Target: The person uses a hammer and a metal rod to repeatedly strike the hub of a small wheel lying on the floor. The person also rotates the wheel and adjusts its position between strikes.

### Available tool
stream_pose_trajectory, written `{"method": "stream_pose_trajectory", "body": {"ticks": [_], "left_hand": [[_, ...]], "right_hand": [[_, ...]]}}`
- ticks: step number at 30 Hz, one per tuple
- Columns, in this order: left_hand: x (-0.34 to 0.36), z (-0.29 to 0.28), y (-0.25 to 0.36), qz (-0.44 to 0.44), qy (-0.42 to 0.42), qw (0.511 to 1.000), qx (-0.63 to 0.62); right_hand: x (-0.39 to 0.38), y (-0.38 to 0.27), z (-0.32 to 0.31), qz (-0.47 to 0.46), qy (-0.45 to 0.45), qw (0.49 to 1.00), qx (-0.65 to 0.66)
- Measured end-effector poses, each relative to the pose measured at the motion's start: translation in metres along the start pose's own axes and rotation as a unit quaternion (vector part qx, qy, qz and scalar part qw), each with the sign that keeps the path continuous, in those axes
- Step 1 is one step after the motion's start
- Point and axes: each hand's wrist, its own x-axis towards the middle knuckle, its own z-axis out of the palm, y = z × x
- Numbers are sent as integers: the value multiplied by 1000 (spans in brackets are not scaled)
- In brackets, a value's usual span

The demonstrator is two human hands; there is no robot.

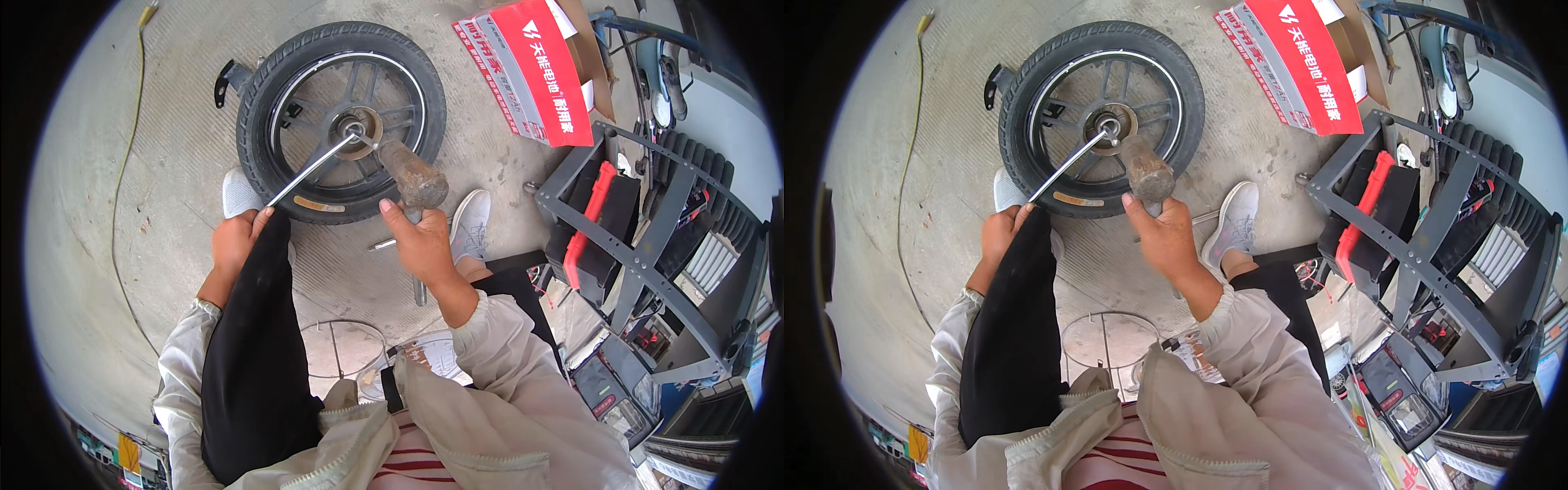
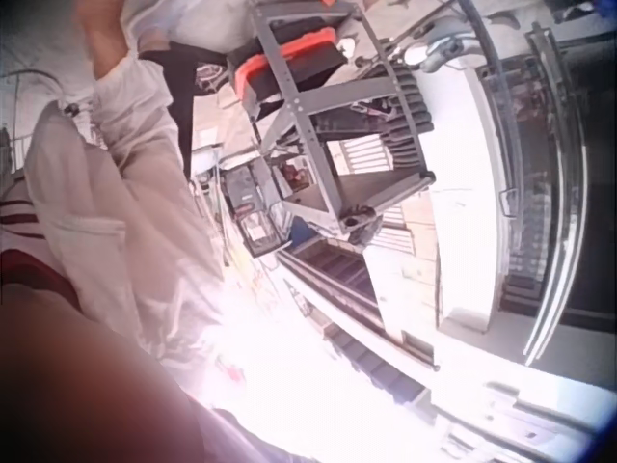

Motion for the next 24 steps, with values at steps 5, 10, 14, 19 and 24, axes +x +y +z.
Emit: {"method": "stream_pose_trajectory", "body": {"ticks": [5, 10, 14, 19, 24], "left_hand": [[-1, 2, -5, -2, -9, 1000, -24], [-5, -4, -1, 35, 7, 999, 30], [-4, -15, -7, 190, 55, 977, 79], [-27, -17, -37, 188, 156, 966, -85], [-32, 13, -91, -76, 291, 865, -402]], "right_hand": [[-14, 46, -9, 142, 95, 975, 142], [-34, 140, -21, 239, 195, 951, 32], [-69, 208, -22, 211, 222, 925, -227], [-121, 240, -30, 265, 95, 904, -322], [-126, 273, -43, 318, -57, 878, -353]]}}
